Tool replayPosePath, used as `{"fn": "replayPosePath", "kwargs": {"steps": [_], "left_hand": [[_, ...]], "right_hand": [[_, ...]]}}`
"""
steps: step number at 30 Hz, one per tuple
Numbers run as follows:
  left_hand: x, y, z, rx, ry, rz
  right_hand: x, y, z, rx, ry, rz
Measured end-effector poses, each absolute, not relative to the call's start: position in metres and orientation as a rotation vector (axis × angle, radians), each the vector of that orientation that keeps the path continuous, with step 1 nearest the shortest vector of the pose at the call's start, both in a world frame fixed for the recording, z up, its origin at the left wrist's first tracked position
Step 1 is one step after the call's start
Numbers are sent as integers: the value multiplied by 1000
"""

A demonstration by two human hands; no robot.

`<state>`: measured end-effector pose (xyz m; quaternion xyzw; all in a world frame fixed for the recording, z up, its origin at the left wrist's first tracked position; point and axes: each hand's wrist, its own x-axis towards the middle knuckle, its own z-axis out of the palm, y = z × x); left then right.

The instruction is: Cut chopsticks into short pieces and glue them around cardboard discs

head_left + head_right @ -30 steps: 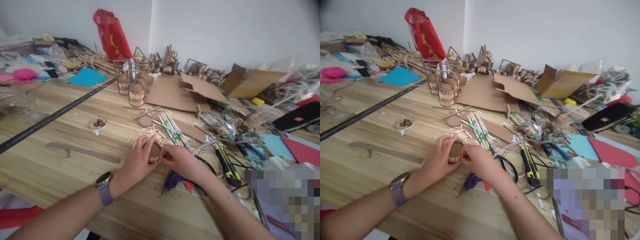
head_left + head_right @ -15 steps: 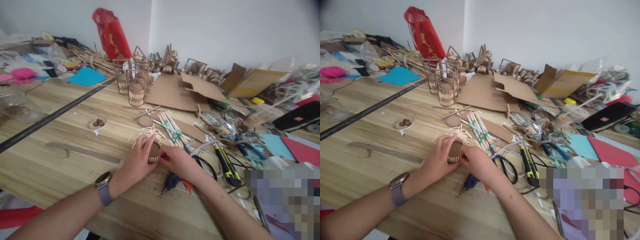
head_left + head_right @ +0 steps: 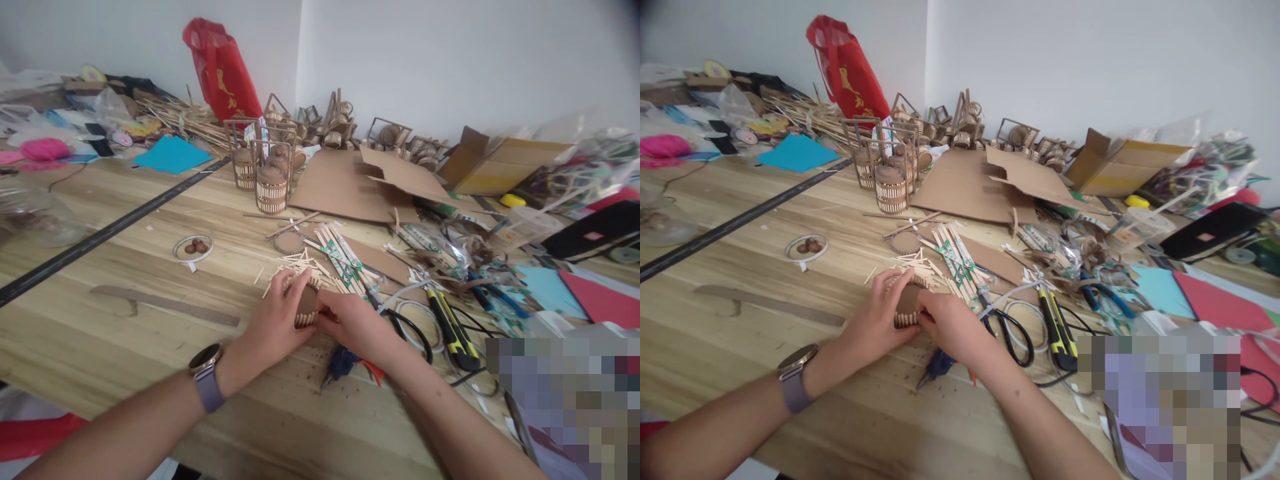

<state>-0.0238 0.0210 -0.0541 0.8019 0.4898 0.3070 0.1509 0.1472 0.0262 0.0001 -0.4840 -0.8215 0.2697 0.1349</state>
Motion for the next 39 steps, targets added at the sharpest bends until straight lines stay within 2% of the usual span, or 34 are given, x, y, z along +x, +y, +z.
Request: {"fn": "replayPosePath", "kwargs": {"steps": [23, 32, 39], "left_hand": [[-19, 20, -58, 2301, 1454, 940], [-19, 20, -58, 2299, 1467, 939], [-18, 21, -58, 2295, 1525, 921]], "right_hand": [[142, 26, -2, -1485, -2356, 698], [160, 21, 13, -1470, -2268, 714], [203, 2, 24, -1719, -2294, 559]]}}
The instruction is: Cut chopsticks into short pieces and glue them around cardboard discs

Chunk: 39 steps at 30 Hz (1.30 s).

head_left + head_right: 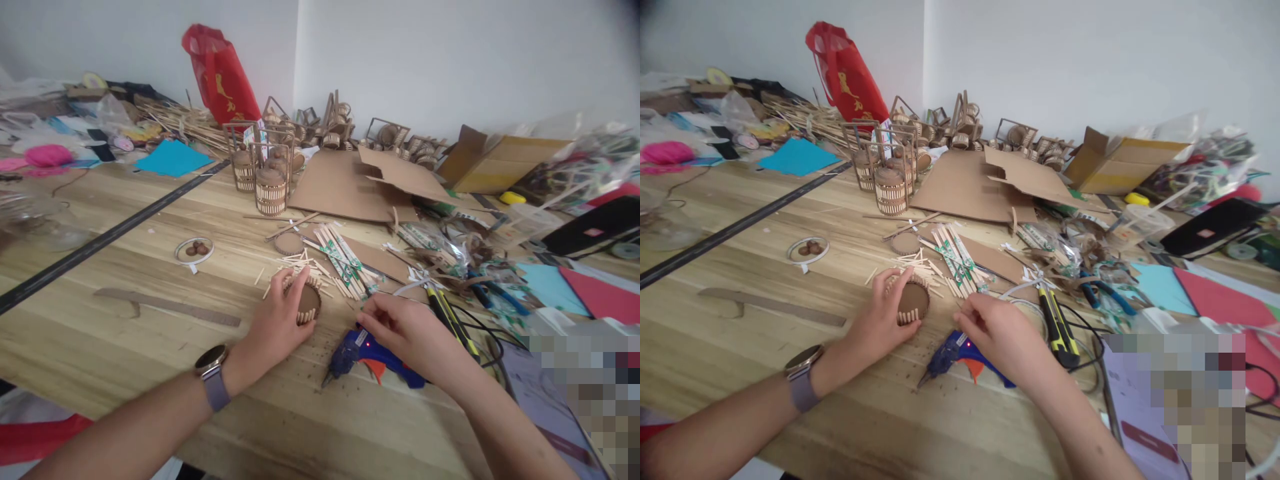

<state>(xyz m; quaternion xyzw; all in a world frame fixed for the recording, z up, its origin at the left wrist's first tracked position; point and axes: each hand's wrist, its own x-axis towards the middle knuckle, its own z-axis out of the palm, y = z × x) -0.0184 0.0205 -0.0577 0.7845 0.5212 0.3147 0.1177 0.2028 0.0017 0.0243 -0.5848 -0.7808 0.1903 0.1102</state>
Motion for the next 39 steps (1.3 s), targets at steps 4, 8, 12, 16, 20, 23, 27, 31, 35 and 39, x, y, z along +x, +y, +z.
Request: {"fn": "replayPosePath", "kwargs": {"steps": [4, 8, 12, 16, 20, 23, 27, 31, 35, 39], "left_hand": [[-19, 21, -57, 2315, 1526, 930], [-20, 22, -56, 2311, 1524, 928], [-21, 22, -57, 2328, 1508, 948], [-21, 23, -58, 2321, 1503, 954], [-22, 23, -57, 2332, 1493, 953], [-22, 22, -56, 2333, 1486, 945], [-23, 21, -56, 2320, 1484, 938], [-23, 22, -56, 2330, 1492, 937], [-23, 23, -57, 2330, 1483, 941], [-24, 23, -57, 2335, 1496, 930]], "right_hand": [[223, -8, 23, -1870, -2354, 701], [232, -12, 15, -1919, -2433, 846], [235, -12, 8, -1872, -2465, 947], [241, -11, 6, -1788, -2407, 1032], [245, -12, 7, -1685, -2316, 1095], [243, -12, 5, -1592, -2123, 1192], [236, -10, -5, -1572, -1922, 1257], [227, -7, -15, -1518, -1967, 1083], [224, -7, -20, -1482, -1986, 942], [220, -10, -26, -1474, -1971, 952]]}}
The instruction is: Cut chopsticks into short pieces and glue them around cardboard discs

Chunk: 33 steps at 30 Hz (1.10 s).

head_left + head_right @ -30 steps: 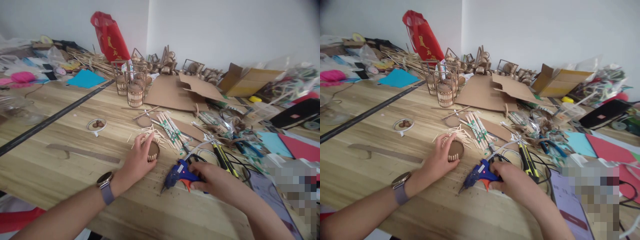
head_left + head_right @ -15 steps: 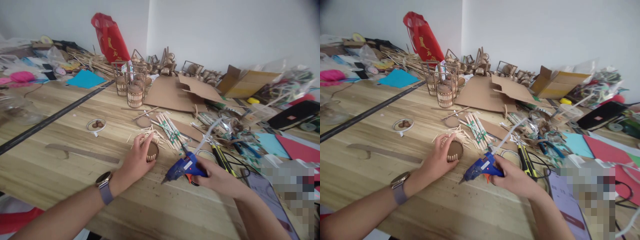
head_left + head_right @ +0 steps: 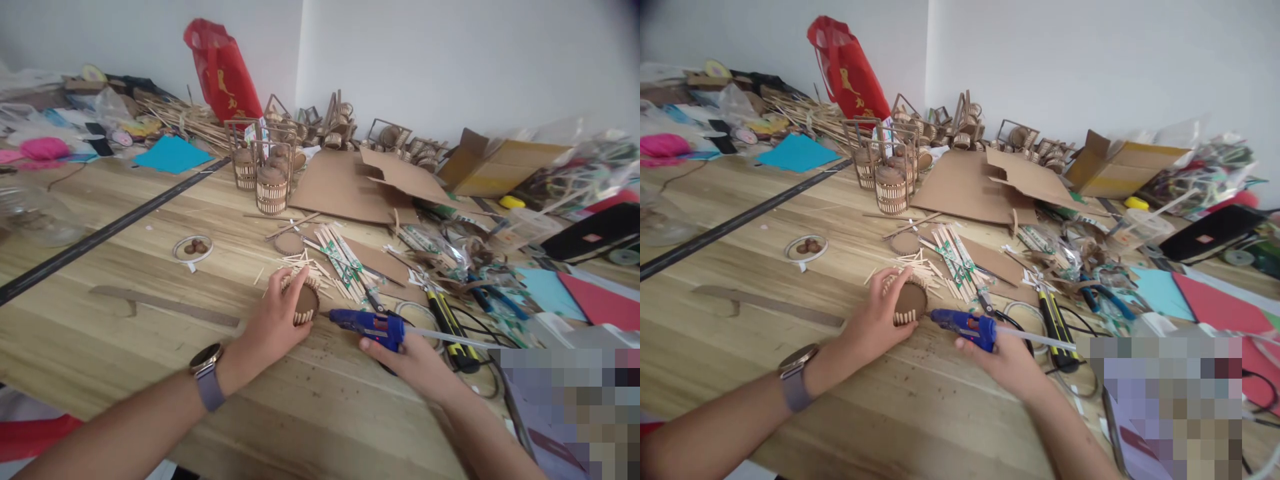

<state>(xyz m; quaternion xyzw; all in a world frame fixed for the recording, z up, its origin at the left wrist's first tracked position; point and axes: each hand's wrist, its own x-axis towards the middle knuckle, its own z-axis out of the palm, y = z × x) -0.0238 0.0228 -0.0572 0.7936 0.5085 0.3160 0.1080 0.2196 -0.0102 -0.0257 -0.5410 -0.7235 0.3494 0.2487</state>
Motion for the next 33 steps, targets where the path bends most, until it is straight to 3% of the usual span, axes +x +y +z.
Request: {"fn": "replayPosePath", "kwargs": {"steps": [8, 33], "left_hand": [[-23, 23, -56, 2347, 1498, 918], [-23, 22, -57, 2341, 1510, 914]], "right_hand": [[211, -13, -34, -1484, -2068, 768], [205, -14, -29, -1466, -2122, 748]]}}
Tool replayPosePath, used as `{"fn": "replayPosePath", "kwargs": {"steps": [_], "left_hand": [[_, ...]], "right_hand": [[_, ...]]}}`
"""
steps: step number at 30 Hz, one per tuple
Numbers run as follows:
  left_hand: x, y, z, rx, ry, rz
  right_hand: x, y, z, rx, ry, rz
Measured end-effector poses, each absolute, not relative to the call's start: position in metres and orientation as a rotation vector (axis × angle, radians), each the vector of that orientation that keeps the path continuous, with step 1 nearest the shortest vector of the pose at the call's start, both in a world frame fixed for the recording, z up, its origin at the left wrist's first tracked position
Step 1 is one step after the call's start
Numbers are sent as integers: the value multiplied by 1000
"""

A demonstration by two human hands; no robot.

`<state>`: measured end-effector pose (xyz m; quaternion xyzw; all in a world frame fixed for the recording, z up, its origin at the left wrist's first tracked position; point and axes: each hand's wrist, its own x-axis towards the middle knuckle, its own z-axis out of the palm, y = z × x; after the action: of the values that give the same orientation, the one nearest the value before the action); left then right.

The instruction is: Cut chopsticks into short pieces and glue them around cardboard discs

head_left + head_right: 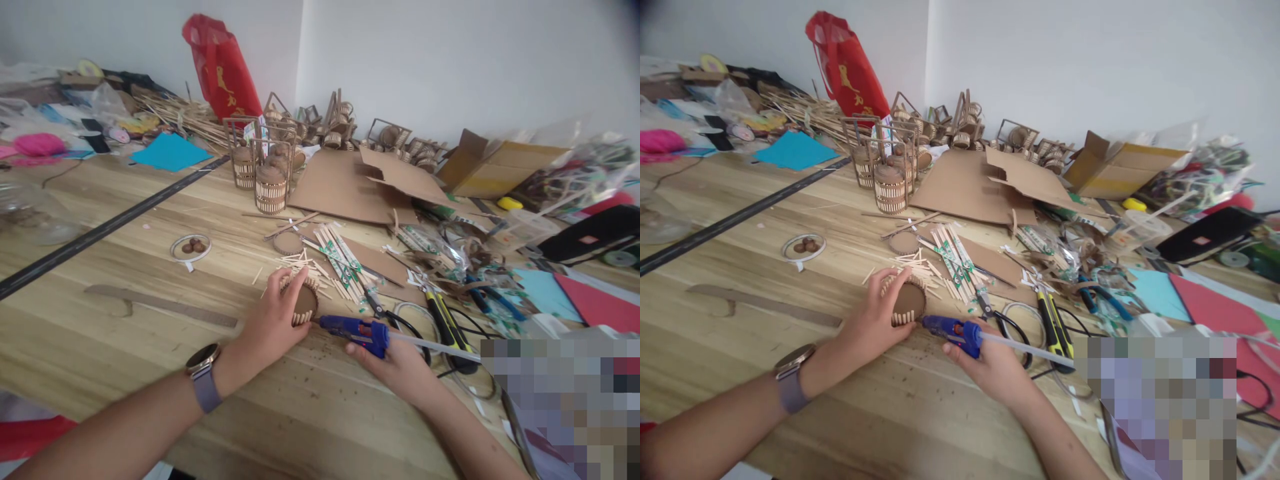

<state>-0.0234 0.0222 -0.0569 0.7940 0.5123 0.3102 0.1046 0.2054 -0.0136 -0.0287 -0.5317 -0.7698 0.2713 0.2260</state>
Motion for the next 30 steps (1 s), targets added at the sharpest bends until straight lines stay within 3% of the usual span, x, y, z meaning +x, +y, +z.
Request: {"fn": "replayPosePath", "kwargs": {"steps": [30], "left_hand": [[-23, 22, -55, 2337, 1522, 893]], "right_hand": [[206, -14, -32, -1485, -2100, 788]]}}
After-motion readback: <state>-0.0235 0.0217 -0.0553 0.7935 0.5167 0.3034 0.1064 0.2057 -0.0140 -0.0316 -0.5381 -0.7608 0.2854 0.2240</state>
